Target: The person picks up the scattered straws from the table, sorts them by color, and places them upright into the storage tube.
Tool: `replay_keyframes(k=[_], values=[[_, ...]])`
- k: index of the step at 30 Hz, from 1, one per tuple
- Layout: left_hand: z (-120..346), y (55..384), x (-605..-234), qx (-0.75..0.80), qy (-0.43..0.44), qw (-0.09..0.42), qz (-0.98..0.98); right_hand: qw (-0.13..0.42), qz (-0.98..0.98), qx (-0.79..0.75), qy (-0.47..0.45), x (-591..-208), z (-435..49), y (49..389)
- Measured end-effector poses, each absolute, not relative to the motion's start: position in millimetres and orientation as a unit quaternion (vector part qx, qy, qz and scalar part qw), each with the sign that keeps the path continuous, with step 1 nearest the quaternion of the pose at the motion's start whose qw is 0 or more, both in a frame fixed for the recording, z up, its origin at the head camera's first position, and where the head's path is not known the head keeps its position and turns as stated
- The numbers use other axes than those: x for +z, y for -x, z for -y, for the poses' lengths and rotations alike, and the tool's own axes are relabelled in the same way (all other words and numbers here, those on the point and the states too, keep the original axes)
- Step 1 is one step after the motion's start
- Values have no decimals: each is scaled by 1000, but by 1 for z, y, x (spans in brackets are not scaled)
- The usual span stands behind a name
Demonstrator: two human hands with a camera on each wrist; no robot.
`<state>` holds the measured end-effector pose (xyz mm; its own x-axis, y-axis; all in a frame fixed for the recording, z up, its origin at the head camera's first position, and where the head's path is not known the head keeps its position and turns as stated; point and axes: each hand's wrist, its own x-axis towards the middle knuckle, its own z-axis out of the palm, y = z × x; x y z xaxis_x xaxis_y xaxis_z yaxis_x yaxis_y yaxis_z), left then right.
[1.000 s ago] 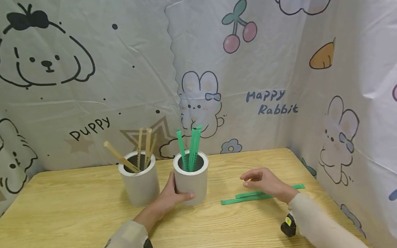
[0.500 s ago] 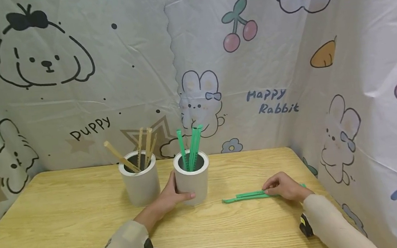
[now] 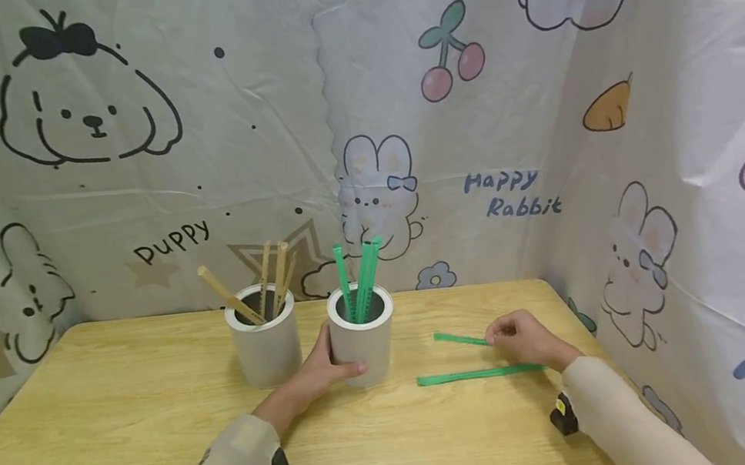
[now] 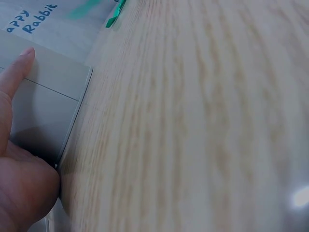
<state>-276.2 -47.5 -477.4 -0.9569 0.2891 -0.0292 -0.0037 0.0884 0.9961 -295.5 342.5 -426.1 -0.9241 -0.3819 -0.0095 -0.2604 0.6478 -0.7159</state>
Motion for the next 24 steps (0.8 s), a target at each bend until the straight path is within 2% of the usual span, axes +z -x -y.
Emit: replay_keyframes(k=[4, 8, 11, 14, 19, 24], values=[[46, 277, -479, 669, -99, 110, -729, 44, -802, -579, 141, -385, -314, 287], [47, 277, -481, 670, -99, 104, -729, 35, -574, -794, 197, -339, -270, 284], [46, 278, -481, 666, -98, 106, -732, 43, -486, -840, 236, -322, -240, 281], [46, 278, -482, 663, -95, 110, -735, 48, -467, -852, 231, -320, -213, 280], [47, 279, -482, 665, -93, 105, -733, 43, -501, -851, 151, -338, -177, 289], [48, 279, -481, 666, -99, 106, -732, 53, -635, -767, 79, -367, -180, 296]])
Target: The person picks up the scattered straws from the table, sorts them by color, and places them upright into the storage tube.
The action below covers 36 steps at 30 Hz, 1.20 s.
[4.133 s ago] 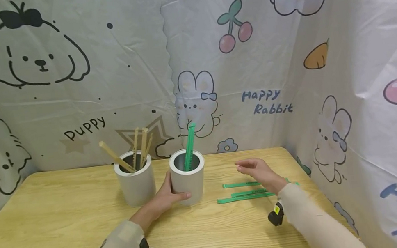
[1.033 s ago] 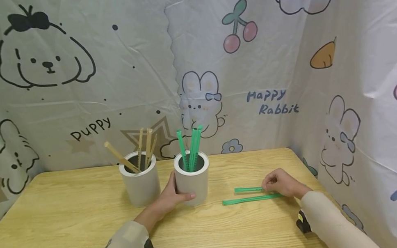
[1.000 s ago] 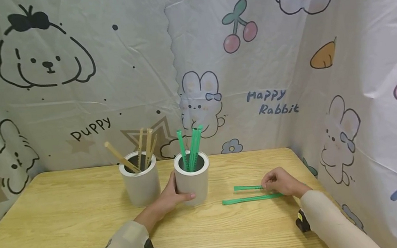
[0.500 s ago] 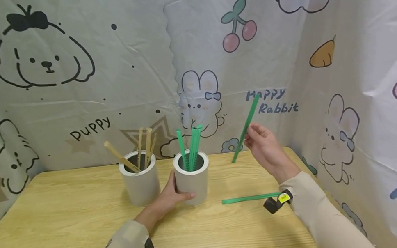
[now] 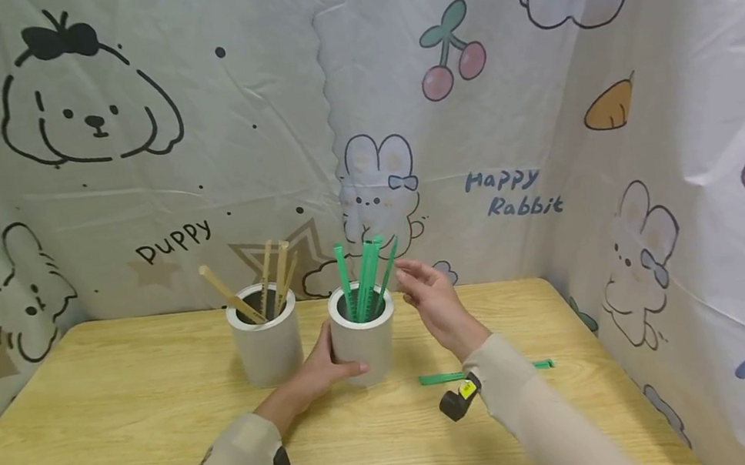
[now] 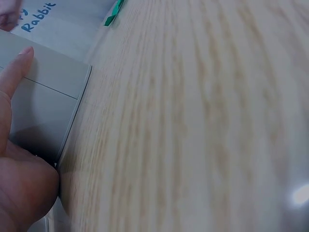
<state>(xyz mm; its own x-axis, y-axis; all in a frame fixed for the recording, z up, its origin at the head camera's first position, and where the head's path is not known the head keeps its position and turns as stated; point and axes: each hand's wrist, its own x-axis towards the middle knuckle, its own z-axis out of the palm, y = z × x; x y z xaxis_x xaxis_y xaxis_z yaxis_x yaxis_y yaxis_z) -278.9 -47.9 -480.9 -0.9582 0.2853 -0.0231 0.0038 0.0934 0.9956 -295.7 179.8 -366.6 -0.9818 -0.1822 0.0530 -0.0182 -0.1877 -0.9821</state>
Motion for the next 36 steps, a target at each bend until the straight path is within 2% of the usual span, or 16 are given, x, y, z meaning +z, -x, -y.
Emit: replay_keyframes(k=[5, 9, 13, 18, 31, 36], values=[[46, 278, -480, 670, -101, 107, -728, 61, -777, -622, 76, -392, -225, 298], [46, 279, -480, 671, -103, 106, -727, 94, -837, -529, 107, -410, -270, 296], [47, 279, -481, 673, -105, 106, -724, 120, -858, -482, 135, -430, -312, 290], [48, 280, -482, 676, -109, 107, -721, 126, -874, -444, 148, -452, -353, 282], [48, 279, -479, 674, -108, 99, -724, 105, -886, -391, 228, -463, -361, 284], [47, 278, -480, 675, -111, 101, -722, 96, -892, -394, 198, -458, -359, 282]])
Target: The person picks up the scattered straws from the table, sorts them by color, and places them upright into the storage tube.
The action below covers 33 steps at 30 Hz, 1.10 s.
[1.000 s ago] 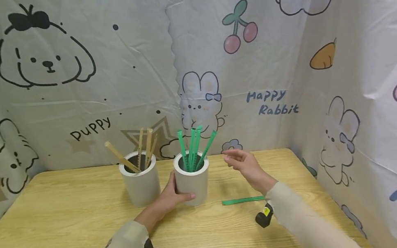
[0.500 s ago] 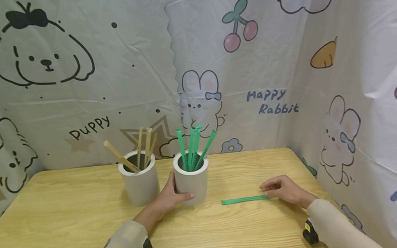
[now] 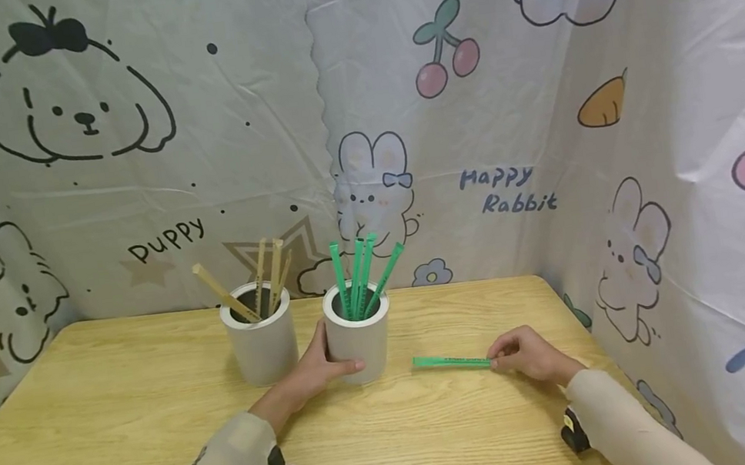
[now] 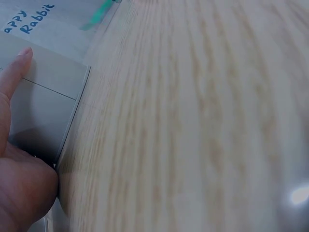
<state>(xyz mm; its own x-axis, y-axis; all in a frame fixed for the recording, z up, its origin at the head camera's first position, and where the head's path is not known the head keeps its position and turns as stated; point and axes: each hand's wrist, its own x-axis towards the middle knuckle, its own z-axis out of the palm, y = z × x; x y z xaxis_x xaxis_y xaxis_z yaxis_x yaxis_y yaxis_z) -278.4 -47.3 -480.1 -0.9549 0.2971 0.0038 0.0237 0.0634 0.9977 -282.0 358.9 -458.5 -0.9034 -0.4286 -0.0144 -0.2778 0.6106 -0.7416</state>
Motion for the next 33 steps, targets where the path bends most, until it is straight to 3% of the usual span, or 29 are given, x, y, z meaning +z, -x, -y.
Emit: replay_keyframes(k=[12, 21, 33], values=[[47, 278, -480, 673, -110, 102, -724, 92, -828, -541, 119, -409, -323, 277], [47, 279, -480, 671, -108, 101, -726, 90, -589, -783, 179, -367, -269, 273], [47, 280, -482, 668, -108, 105, -729, 71, -507, -835, 202, -343, -198, 271]])
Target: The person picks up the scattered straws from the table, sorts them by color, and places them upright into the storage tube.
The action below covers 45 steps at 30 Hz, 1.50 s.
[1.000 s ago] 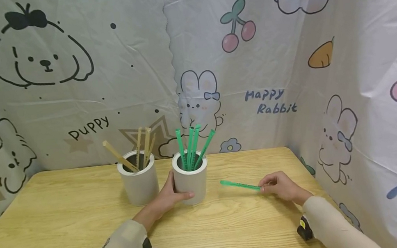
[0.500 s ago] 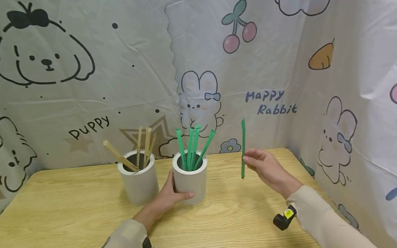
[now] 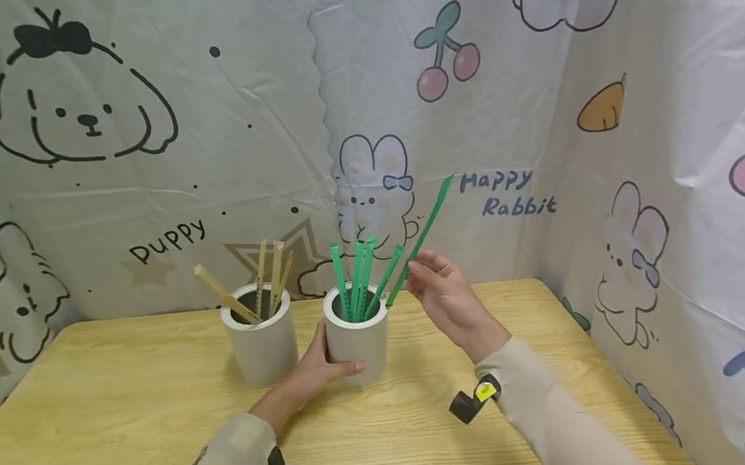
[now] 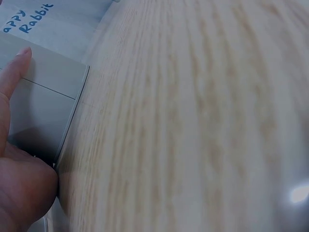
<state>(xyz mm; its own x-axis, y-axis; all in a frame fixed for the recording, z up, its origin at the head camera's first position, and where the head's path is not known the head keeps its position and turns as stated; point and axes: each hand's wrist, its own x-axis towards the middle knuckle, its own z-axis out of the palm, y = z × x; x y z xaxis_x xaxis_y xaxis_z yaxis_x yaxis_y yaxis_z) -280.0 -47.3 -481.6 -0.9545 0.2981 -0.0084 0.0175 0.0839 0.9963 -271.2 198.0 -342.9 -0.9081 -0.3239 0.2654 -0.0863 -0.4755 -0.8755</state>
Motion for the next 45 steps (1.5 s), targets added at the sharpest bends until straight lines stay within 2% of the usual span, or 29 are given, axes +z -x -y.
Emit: replay_keyframes(k=[8, 18, 28, 45], values=[[49, 278, -483, 670, -111, 104, -726, 42, -528, -836, 141, -359, -172, 278], [45, 278, -481, 675, -109, 93, -724, -8, -684, -727, 57, -388, -166, 285], [46, 280, -483, 674, -112, 95, -724, -9, -791, -607, 76, -393, -167, 289], [46, 280, -482, 670, -103, 89, -730, -12, -798, -598, 76, -399, -188, 285]])
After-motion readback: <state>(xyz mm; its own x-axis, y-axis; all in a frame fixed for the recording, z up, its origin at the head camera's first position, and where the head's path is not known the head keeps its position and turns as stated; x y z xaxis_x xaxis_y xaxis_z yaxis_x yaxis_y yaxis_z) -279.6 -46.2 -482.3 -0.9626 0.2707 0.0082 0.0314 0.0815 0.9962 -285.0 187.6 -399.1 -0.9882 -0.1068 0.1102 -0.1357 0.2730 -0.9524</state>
